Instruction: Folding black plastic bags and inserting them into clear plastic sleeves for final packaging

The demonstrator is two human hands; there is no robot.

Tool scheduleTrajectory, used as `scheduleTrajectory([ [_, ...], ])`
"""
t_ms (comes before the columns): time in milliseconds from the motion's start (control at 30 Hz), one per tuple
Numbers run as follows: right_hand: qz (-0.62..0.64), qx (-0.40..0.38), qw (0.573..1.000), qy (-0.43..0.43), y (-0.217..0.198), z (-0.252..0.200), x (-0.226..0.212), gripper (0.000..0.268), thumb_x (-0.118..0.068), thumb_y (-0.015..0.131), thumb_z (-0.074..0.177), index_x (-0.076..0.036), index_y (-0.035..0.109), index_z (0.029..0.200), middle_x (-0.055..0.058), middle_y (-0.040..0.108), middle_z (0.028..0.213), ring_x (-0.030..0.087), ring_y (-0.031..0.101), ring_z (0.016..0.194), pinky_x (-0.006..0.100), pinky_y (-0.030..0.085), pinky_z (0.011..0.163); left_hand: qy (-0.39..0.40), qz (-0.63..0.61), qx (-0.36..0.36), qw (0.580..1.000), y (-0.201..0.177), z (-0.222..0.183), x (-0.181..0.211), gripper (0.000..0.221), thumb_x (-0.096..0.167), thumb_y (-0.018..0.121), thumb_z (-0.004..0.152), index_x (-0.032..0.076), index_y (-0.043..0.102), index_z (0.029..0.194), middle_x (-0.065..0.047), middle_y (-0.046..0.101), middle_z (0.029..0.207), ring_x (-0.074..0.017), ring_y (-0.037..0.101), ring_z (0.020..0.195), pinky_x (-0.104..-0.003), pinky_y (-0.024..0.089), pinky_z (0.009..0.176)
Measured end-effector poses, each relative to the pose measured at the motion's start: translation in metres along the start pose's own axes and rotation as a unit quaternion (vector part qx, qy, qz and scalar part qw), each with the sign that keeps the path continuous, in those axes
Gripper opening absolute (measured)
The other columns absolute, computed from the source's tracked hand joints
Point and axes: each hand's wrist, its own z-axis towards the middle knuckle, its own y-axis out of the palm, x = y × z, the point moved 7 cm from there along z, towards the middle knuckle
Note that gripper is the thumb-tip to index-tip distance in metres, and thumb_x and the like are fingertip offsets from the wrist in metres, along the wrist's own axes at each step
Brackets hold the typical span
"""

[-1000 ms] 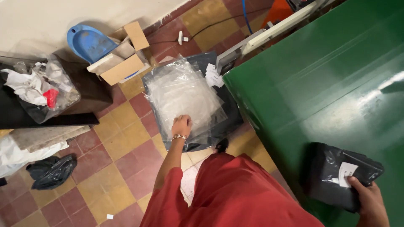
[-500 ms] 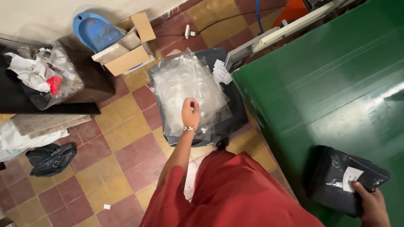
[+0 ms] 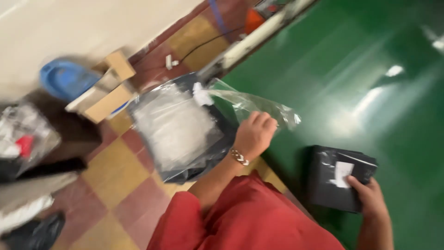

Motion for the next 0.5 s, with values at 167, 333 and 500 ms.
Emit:
scheduleTrajectory([
  [167,0.085,0.025,0.995,0.039,-0.034,-0.039,0.036,0.042,-0.01,0.074,0.08,-0.005,0.061,0.119,0.015,0.069,0.103,0.025,0.063,0.084,0.039,0.051,0.073,0.096,0.051,-0.139,0.984,0.126,0.002,0.095,0.018,0.0,0.061,0.081,0.015,0.052,0.079,-0.001,0.046,0.078,-0.0214,0.047,0.075,-0.031,0.038,0.043],
  [333,0.167,0.076,0.979,0.083,-0.086,-0.082,0.085,0.045,-0.009,0.075,0.077,-0.005,0.06,0.119,0.017,0.069,0.102,0.027,0.063,0.08,0.041,0.052,0.069,0.149,-0.018,-0.331,0.932,0.227,-0.031,0.168,0.016,-0.002,0.059,0.08,0.013,0.058,0.086,-0.005,0.053,0.086,-0.0277,0.052,0.084,-0.041,0.049,0.053],
  [500,0.222,0.086,0.964,0.116,-0.103,-0.111,0.107,0.049,-0.009,0.075,0.074,-0.003,0.059,0.12,0.021,0.069,0.102,0.03,0.064,0.08,0.044,0.053,0.067,0.119,-0.073,-0.548,0.825,0.254,-0.047,0.191,0.037,0.041,0.073,0.084,0.012,0.061,0.104,-0.01,0.057,0.109,-0.0327,0.052,0.107,-0.05,0.055,0.079],
])
